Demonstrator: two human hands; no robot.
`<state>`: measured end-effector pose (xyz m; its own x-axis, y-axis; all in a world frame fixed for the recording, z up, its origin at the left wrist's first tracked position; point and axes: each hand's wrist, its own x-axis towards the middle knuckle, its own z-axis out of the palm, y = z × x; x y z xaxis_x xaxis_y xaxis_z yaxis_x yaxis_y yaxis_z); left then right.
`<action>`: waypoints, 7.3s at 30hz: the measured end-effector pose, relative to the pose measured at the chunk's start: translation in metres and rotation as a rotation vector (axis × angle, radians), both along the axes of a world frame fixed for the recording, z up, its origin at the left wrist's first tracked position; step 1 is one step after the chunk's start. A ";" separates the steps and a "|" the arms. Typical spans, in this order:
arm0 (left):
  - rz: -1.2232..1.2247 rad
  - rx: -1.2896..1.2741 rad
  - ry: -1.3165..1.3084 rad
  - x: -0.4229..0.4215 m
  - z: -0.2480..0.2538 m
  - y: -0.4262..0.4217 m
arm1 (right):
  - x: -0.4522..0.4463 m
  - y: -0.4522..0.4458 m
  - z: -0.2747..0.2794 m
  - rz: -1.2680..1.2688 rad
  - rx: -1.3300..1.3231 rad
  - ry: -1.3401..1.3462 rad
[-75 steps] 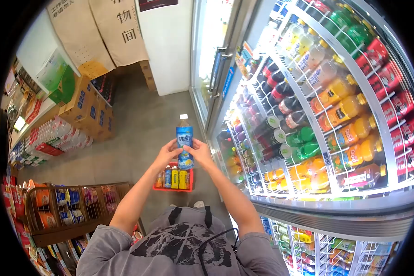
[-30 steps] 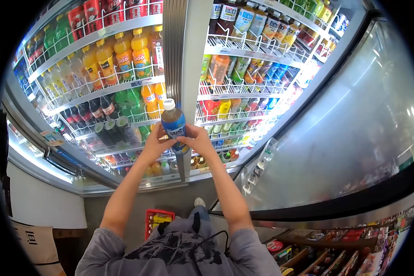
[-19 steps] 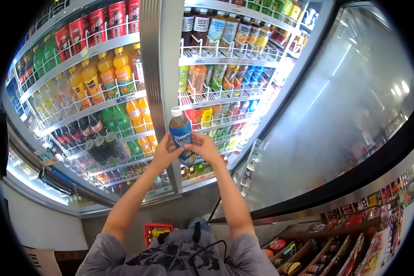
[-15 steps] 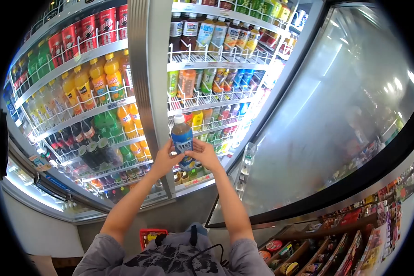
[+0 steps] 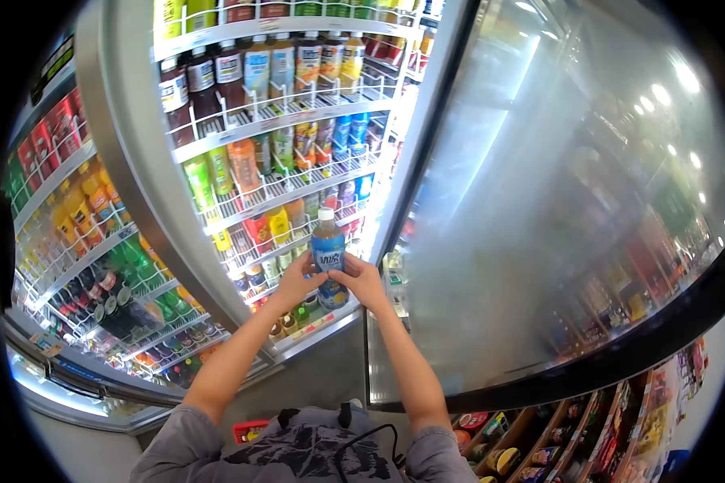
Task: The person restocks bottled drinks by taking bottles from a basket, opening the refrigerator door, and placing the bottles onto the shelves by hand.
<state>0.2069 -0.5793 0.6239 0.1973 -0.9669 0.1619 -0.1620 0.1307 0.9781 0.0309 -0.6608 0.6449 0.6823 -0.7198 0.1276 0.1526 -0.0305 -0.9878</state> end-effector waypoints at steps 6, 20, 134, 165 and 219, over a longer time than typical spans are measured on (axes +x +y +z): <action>-0.037 -0.036 0.252 -0.032 0.019 -0.071 | -0.020 -0.069 0.007 -0.069 -0.061 -0.004; -0.105 -0.009 0.234 -0.071 0.021 -0.168 | -0.067 -0.162 -0.019 -0.178 -0.228 0.115; 0.548 -0.216 -0.015 0.019 -0.039 0.028 | 0.105 0.018 -0.053 -0.230 -0.198 -0.125; 1.772 0.226 0.187 0.064 -0.241 0.638 | 0.272 0.495 -0.268 0.890 -0.378 0.343; 1.776 0.017 1.453 -0.145 -0.950 0.651 | 0.139 0.636 -0.956 1.624 -0.904 0.965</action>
<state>0.0624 0.0713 -0.3256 0.5008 0.2428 -0.8308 0.5061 0.6965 0.5086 0.1700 -0.0247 -0.3113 0.5349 0.5011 -0.6803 0.0977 -0.8364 -0.5393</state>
